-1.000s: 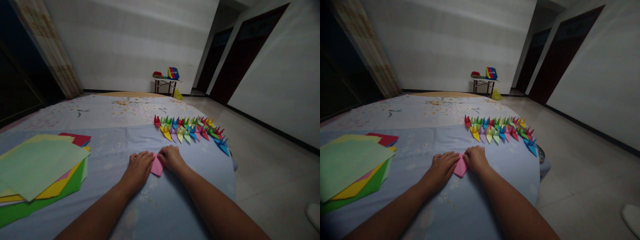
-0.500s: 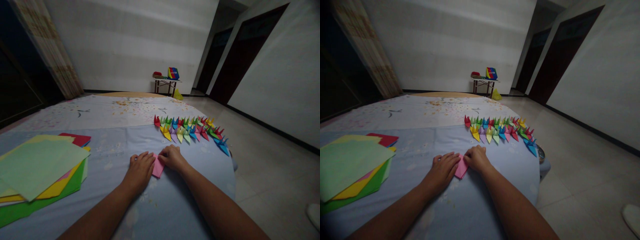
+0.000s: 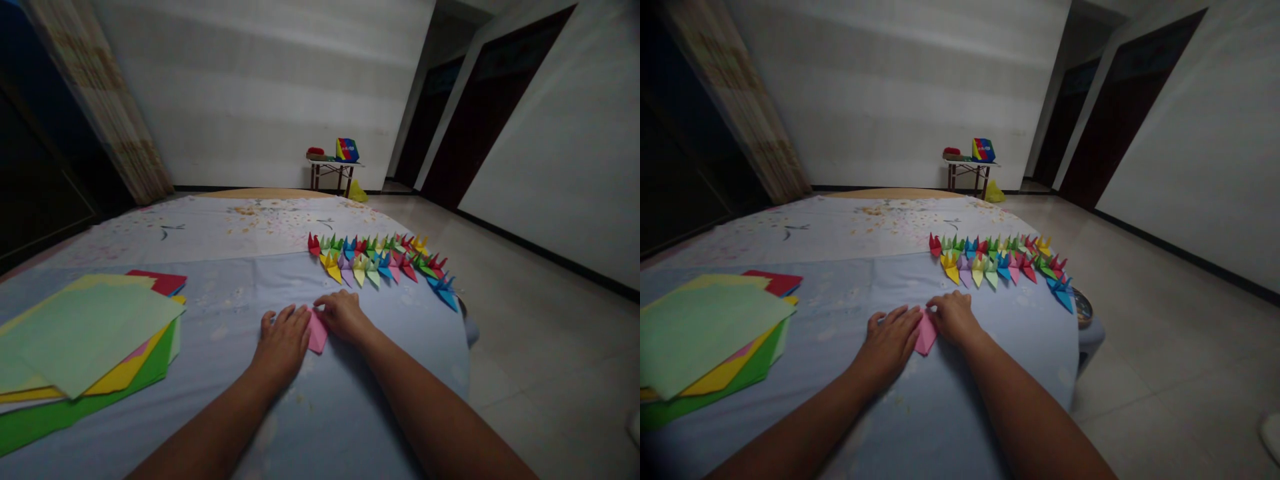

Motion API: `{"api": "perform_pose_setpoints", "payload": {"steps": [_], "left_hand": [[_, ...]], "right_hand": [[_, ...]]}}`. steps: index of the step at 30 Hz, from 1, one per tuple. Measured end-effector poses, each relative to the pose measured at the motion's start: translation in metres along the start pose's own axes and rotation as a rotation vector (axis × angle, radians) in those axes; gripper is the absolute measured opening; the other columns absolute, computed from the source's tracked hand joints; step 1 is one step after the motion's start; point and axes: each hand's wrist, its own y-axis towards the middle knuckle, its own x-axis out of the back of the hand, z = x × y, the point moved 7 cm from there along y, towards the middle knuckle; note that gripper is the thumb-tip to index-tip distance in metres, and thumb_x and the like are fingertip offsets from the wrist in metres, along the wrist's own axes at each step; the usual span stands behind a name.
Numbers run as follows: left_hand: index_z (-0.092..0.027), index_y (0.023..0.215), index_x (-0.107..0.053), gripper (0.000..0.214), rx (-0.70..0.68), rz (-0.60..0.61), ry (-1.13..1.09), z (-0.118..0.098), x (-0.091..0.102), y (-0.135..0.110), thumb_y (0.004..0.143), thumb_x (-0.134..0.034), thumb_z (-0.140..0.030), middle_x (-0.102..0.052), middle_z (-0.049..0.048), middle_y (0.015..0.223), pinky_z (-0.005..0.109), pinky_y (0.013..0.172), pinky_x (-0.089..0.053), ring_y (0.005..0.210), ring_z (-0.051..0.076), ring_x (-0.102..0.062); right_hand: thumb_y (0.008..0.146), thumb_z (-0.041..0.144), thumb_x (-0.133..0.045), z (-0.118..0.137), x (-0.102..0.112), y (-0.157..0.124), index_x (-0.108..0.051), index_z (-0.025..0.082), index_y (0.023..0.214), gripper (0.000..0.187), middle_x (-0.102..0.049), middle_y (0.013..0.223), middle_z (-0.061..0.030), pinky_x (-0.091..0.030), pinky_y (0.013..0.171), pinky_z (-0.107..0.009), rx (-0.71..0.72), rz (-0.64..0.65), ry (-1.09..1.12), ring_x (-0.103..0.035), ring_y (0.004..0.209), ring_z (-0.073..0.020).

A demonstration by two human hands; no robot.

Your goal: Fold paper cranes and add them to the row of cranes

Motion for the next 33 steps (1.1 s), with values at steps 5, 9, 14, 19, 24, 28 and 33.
{"api": "perform_pose_setpoints", "payload": {"steps": [5,9,14,19,24,28,33], "left_hand": [[-0.024,0.124,-0.048,0.038,0.038,-0.008,0.048,-0.001,-0.003,0.001,0.091,-0.031,-0.027,-0.052,0.0027,0.13,0.052,0.102,-0.015,0.121,0.024,-0.041],[-0.026,0.125,-0.048,0.039,0.05,0.018,0.071,-0.001,-0.003,0.0,0.091,-0.03,-0.028,-0.051,0.001,0.132,0.052,0.103,-0.013,0.122,0.024,-0.04],[-0.027,0.128,-0.044,0.041,0.054,0.058,0.054,0.0,-0.002,-0.003,0.09,-0.03,-0.028,-0.047,-0.0002,0.135,0.054,0.104,-0.01,0.125,0.024,-0.037],[-0.028,0.129,-0.042,0.042,0.051,0.073,0.039,0.0,0.001,-0.004,0.089,-0.03,-0.028,-0.045,-0.0001,0.136,0.056,0.104,-0.009,0.127,0.025,-0.034],[-0.028,0.128,-0.045,0.041,0.036,0.05,0.013,-0.001,0.0,-0.003,0.089,-0.031,-0.028,-0.047,0.0008,0.135,0.056,0.104,-0.007,0.127,0.025,-0.033],[-0.026,0.126,-0.047,0.04,0.065,0.025,-0.092,0.008,0.003,-0.001,0.089,-0.03,-0.028,-0.051,0.0027,0.131,0.053,0.104,-0.011,0.127,0.022,-0.034],[-0.021,0.122,-0.051,0.042,0.253,-0.066,-0.145,0.041,0.026,-0.001,0.089,-0.024,-0.024,-0.056,0.0079,0.125,0.047,0.098,-0.025,0.118,0.021,-0.044]], "right_hand": [[0.086,0.034,-0.048,0.013,0.002,-0.005,-0.065,0.033,0.099,0.021,-0.06,0.099,-0.0049,-0.022,0.074,-0.034,0.131,-0.004,-0.131,-0.042,0.096,-0.0213],[0.087,0.034,-0.047,0.019,0.005,-0.009,-0.065,0.031,0.096,0.021,-0.058,0.105,-0.0047,-0.022,0.075,-0.036,0.188,0.027,-0.227,-0.038,0.101,-0.0231],[0.087,0.033,-0.045,0.018,0.014,-0.02,-0.065,0.029,0.096,0.023,-0.058,0.105,-0.0072,-0.022,0.075,-0.039,0.215,0.106,-0.317,-0.038,0.101,-0.0261],[0.083,0.031,-0.05,0.003,0.027,-0.027,-0.07,0.027,0.083,0.021,-0.062,0.091,-0.0078,-0.023,0.074,-0.04,0.174,0.132,-0.259,-0.042,0.096,-0.0261],[0.082,0.027,-0.051,-0.008,0.036,-0.016,-0.068,0.024,0.095,0.022,-0.064,0.091,-0.0074,-0.026,0.079,-0.037,0.12,-0.096,-0.086,-0.044,0.094,-0.0225],[0.08,0.029,-0.056,0.0,0.012,-0.006,-0.067,0.027,0.1,0.023,-0.063,0.092,-0.0048,-0.03,0.078,-0.031,0.239,-0.034,0.063,-0.045,0.091,-0.0192],[0.08,0.029,-0.057,0.002,-0.004,-0.002,-0.069,0.028,0.094,0.019,-0.061,0.093,-0.005,-0.031,0.077,-0.03,0.24,0.002,0.065,-0.046,0.089,-0.0181]]}}
